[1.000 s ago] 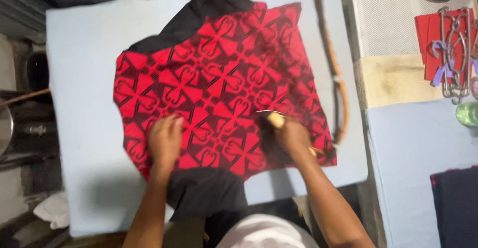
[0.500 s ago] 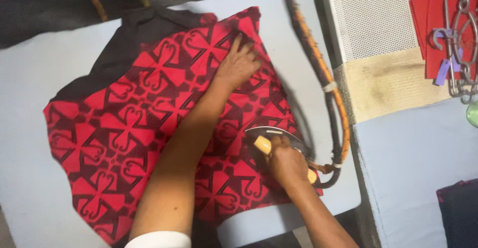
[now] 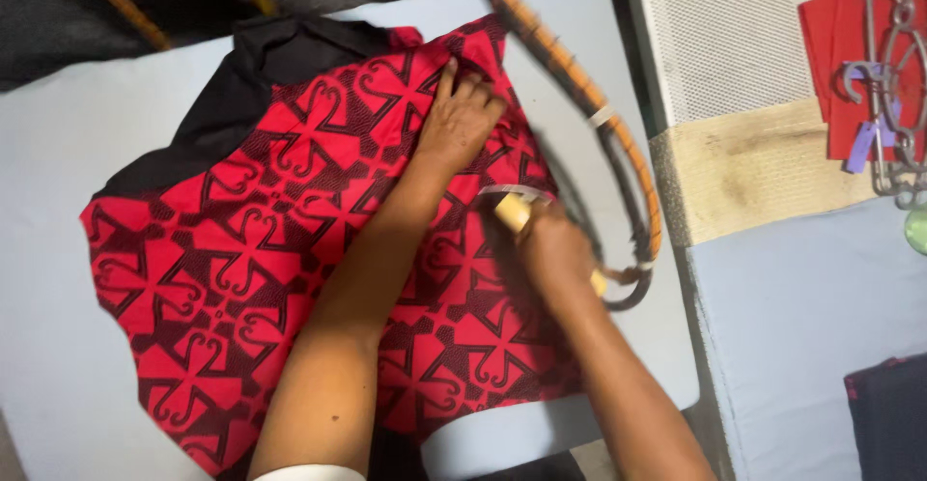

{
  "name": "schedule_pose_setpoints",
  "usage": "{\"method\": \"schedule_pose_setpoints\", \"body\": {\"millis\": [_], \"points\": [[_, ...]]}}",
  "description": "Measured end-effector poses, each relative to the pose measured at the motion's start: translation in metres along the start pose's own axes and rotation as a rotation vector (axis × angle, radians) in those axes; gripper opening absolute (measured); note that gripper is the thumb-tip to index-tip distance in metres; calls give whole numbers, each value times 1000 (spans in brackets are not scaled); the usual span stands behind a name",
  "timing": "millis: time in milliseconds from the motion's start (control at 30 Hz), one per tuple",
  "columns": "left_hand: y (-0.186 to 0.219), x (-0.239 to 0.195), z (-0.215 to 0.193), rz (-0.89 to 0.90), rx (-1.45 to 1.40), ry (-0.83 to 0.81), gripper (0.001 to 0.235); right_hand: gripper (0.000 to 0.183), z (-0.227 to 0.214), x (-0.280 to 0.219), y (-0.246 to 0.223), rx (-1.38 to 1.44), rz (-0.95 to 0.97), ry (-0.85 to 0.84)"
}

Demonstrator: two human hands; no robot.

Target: The person spreads a patterned garment on a surface, irons different sections of the fabric by hand using a steam iron, and then folds the garment into a compact rectangular shape.

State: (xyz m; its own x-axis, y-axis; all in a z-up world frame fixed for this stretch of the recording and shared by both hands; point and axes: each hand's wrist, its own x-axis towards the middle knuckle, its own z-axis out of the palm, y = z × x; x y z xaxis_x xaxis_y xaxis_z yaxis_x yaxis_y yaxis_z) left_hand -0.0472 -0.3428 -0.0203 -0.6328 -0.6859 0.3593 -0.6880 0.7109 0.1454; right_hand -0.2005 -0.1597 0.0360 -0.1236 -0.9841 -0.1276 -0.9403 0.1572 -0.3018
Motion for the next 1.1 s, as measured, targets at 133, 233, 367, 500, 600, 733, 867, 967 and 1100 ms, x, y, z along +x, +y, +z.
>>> {"method": "schedule_pose_setpoints", "body": {"millis": [133, 233, 367, 500, 600, 733, 867, 967, 1100], "points": [[7, -44, -54, -79, -137, 138, 42, 20, -1, 45, 36, -16, 35, 120], [1, -139, -112, -221, -166, 167, 47, 32, -12, 60, 53, -86, 33, 90], [-15, -331, -185, -776, -1, 213, 44, 43, -36, 44, 45, -52, -124, 40], [-11, -489, -208, -1306, 268, 252, 62, 42, -45, -17, 17, -125, -205, -59], [-35, -533, -183, -1525, 4, 154, 62, 39, -24, -46, -20, -215, -184, -165], [-44, -551, -157, -1536, -355, 168, 43, 38, -22, -81, -69, -137, -323, -135], [-40, -552, -150, -1578, -690, 550, 28, 34, 14, -96, -134, -95, -365, -261], [-39, -556, -149, -1506, -733, 650, 24, 37, 46, -94, -188, -63, -593, -221], [-20, -599, -153, -1609, -928, 698, 33, 30, 86, -119, -254, -77, -518, -318]]}}
